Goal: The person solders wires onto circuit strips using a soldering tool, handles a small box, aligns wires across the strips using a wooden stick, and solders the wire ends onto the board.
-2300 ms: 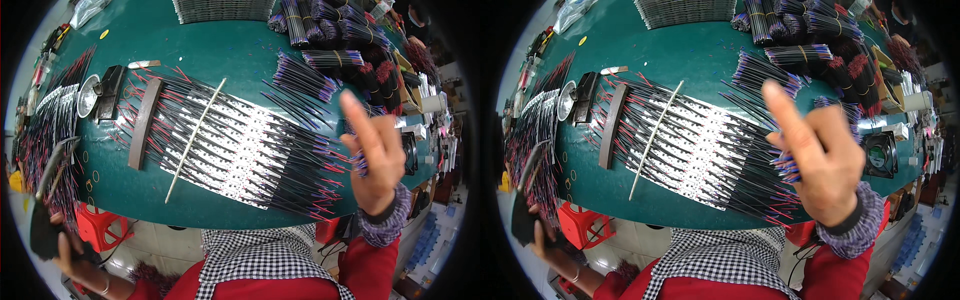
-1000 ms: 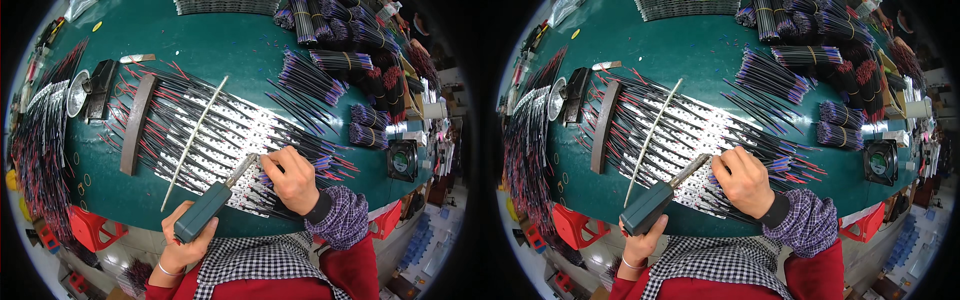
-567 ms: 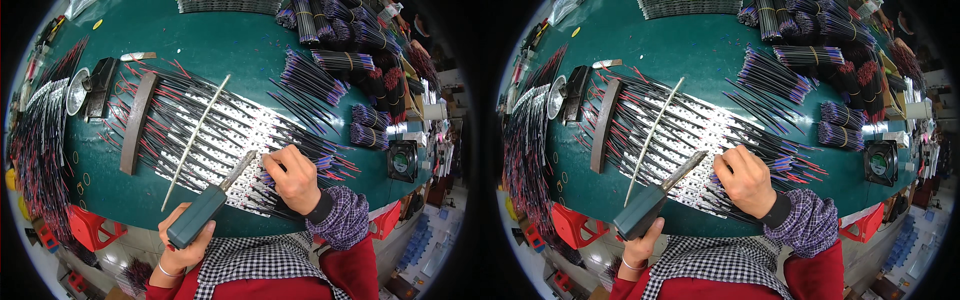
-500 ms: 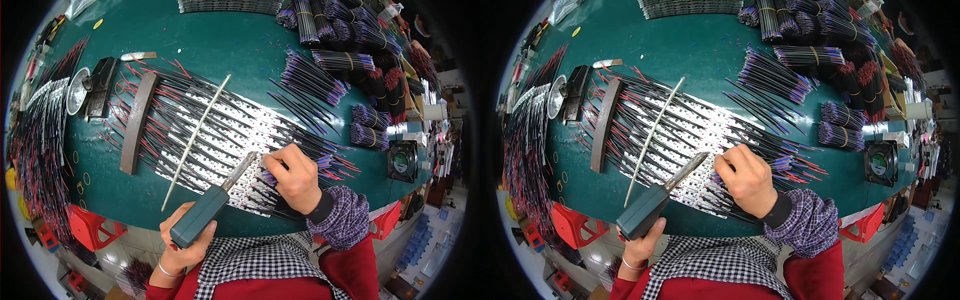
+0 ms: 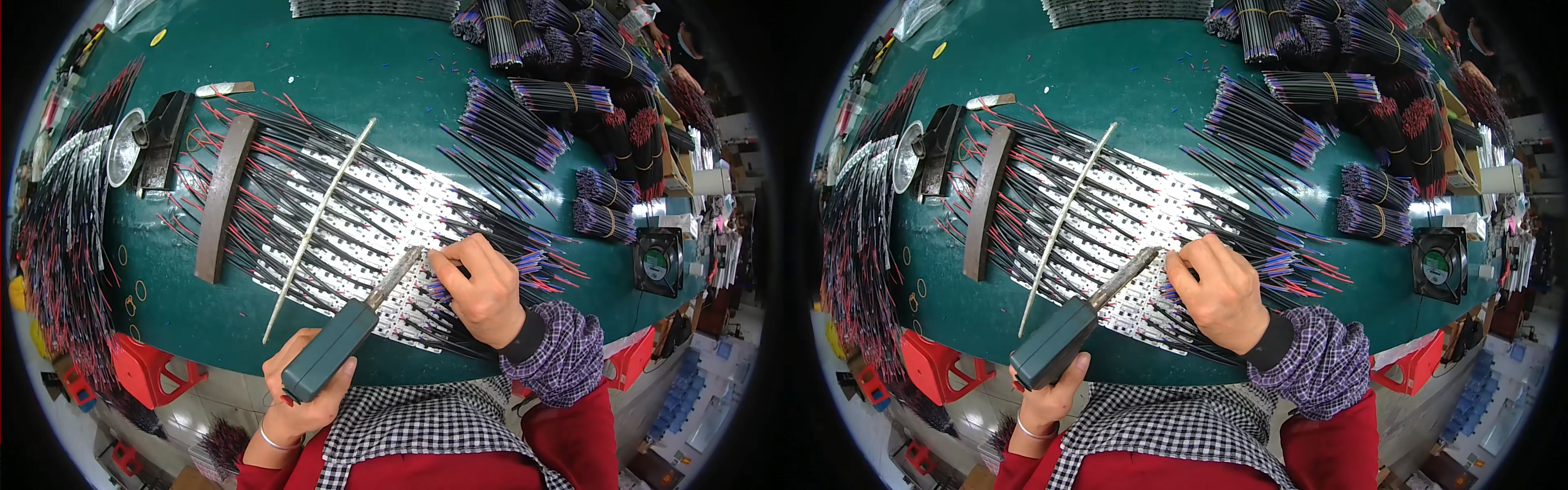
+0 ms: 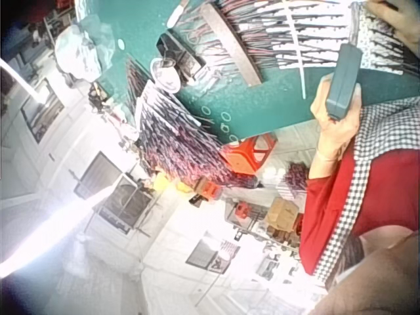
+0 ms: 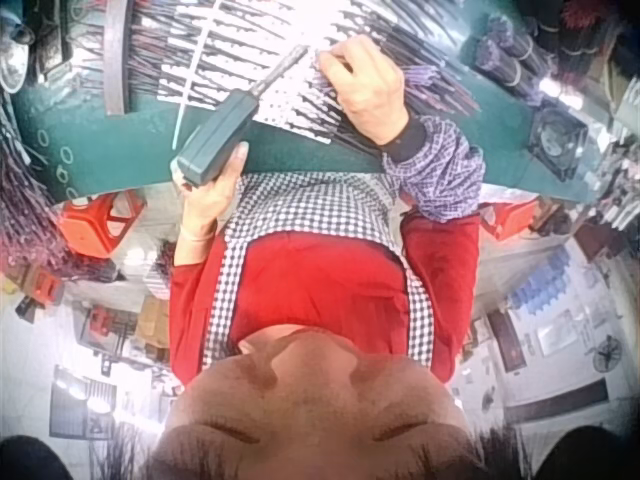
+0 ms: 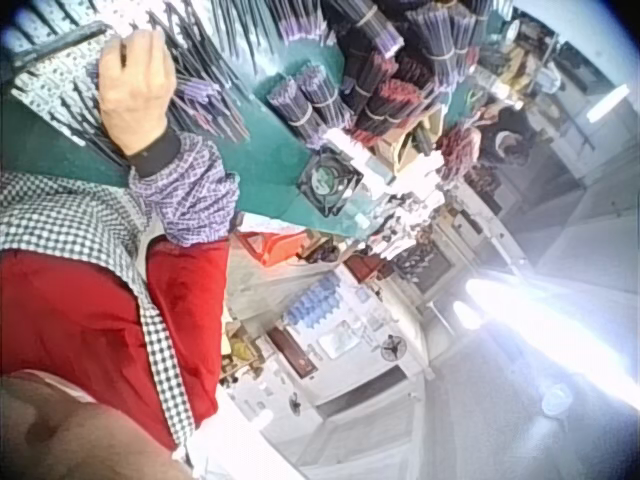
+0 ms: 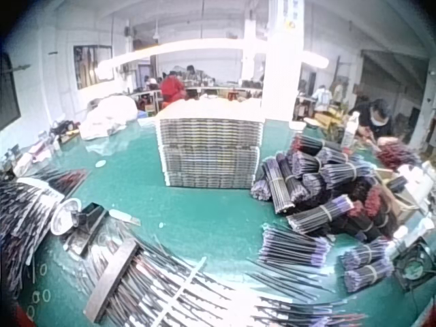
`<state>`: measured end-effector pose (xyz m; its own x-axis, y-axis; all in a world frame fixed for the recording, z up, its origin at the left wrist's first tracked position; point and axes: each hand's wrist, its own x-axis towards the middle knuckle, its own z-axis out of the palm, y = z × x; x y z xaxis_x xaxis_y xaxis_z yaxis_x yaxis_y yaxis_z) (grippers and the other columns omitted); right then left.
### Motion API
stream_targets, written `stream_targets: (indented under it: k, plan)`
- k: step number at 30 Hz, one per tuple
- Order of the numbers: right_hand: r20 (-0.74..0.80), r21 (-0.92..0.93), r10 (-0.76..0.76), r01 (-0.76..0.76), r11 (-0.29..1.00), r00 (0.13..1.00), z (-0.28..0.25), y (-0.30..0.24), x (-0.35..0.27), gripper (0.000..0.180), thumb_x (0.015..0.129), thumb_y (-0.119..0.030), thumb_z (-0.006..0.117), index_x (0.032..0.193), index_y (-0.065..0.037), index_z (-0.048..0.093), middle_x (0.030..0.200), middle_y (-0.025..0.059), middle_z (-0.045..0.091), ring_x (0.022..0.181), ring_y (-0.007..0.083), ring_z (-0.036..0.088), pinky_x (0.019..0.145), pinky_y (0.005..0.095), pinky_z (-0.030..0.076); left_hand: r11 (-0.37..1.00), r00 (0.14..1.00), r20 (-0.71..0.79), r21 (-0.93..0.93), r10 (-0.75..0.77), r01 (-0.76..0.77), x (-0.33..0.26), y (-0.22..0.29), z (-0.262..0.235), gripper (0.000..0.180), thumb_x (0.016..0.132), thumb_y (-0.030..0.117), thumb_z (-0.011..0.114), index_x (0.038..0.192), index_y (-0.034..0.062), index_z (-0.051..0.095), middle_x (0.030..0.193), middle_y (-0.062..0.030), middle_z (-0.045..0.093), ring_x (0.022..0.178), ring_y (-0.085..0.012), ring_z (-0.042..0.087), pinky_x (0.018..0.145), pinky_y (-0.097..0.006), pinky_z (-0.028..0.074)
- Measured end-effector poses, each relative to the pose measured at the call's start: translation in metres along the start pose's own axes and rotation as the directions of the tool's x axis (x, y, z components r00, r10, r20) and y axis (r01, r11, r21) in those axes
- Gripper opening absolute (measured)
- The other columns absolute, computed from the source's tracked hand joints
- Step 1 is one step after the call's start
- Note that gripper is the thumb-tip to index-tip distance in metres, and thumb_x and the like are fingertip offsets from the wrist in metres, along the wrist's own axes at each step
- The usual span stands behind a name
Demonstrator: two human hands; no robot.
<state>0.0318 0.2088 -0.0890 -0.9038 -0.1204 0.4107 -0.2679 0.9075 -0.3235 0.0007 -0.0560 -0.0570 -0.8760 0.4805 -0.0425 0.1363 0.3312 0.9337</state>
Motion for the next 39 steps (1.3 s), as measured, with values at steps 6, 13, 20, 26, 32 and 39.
stream_targets:
  k: [6, 13, 20, 26, 32, 39]
  plan:
    - [0.010, -0.040, -0.013, 0.013, 0.999, 1.000, 0.001, -0.001, -0.001, 0.024, 0.074, -0.007, 0.063, 0.097, 0.001, 0.066, 0.086, 0.0075, 0.055, 0.078, 0.0225, 0.059, 0.062, 0.0309, 0.050, 0.995, 0.997, 0.024, 0.066, 0.073, -0.074, 0.005, -0.001, 0.000, 0.021, 0.074, -0.001, 0.077, 0.093, -0.0077, 0.070, 0.084, -0.0163, 0.068, 0.069, -0.0234, 0.067, 0.064, -0.030, 0.052]
    - [0.015, -0.044, -0.005, 0.005, 0.999, 1.000, 0.001, -0.002, -0.001, 0.024, 0.074, -0.006, 0.063, 0.097, 0.002, 0.066, 0.086, 0.0078, 0.055, 0.078, 0.0222, 0.059, 0.062, 0.0311, 0.049, 0.995, 0.996, 0.030, 0.063, 0.079, -0.081, 0.007, 0.000, 0.000, 0.020, 0.075, -0.001, 0.076, 0.092, -0.0079, 0.070, 0.083, -0.0156, 0.068, 0.069, -0.0223, 0.067, 0.063, -0.029, 0.052]
    - [0.005, -0.044, -0.011, 0.011, 0.999, 1.000, 0.001, -0.002, -0.001, 0.024, 0.074, -0.006, 0.063, 0.096, 0.002, 0.066, 0.086, 0.0077, 0.055, 0.077, 0.0221, 0.059, 0.061, 0.0310, 0.049, 0.999, 0.998, -0.053, -0.028, -0.030, 0.028, -0.008, -0.003, -0.001, 0.022, 0.072, -0.002, 0.077, 0.092, -0.0085, 0.070, 0.086, -0.0170, 0.070, 0.073, -0.0244, 0.069, 0.065, -0.030, 0.054]
    - [-0.009, 0.007, 0.005, -0.005, 1.000, 1.000, 0.000, 0.000, -0.001, 0.022, 0.073, -0.006, 0.064, 0.094, 0.001, 0.066, 0.086, 0.0078, 0.055, 0.078, 0.0224, 0.060, 0.061, 0.0309, 0.049, 1.000, 1.000, 0.018, 0.021, -0.008, 0.007, 0.000, 0.001, -0.001, 0.023, 0.072, -0.002, 0.077, 0.093, -0.0088, 0.070, 0.086, -0.0174, 0.069, 0.073, -0.0242, 0.069, 0.066, -0.030, 0.054]
    - [-0.034, -0.042, -0.053, 0.051, 0.998, 0.998, 0.004, 0.000, -0.001, 0.022, 0.073, -0.007, 0.064, 0.093, 0.002, 0.066, 0.085, 0.0075, 0.055, 0.077, 0.0214, 0.059, 0.060, 0.0303, 0.048, 0.994, 0.997, 0.058, 0.086, 0.058, -0.063, 0.003, 0.004, -0.003, 0.018, 0.072, -0.002, 0.077, 0.087, -0.0075, 0.068, 0.084, -0.0177, 0.068, 0.072, -0.0256, 0.070, 0.065, -0.030, 0.054]
    - [0.030, -0.030, -0.038, 0.039, 0.999, 0.999, -0.002, -0.006, 0.000, 0.029, 0.072, -0.004, 0.064, 0.099, 0.005, 0.067, 0.089, 0.0102, 0.061, 0.076, 0.0245, 0.062, 0.060, 0.0328, 0.049, 0.996, 0.998, 0.055, 0.074, 0.039, -0.043, 0.001, 0.003, -0.003, 0.021, 0.072, 0.002, 0.076, 0.090, -0.0067, 0.069, 0.080, -0.0159, 0.066, 0.065, -0.0244, 0.064, 0.060, -0.031, 0.051]
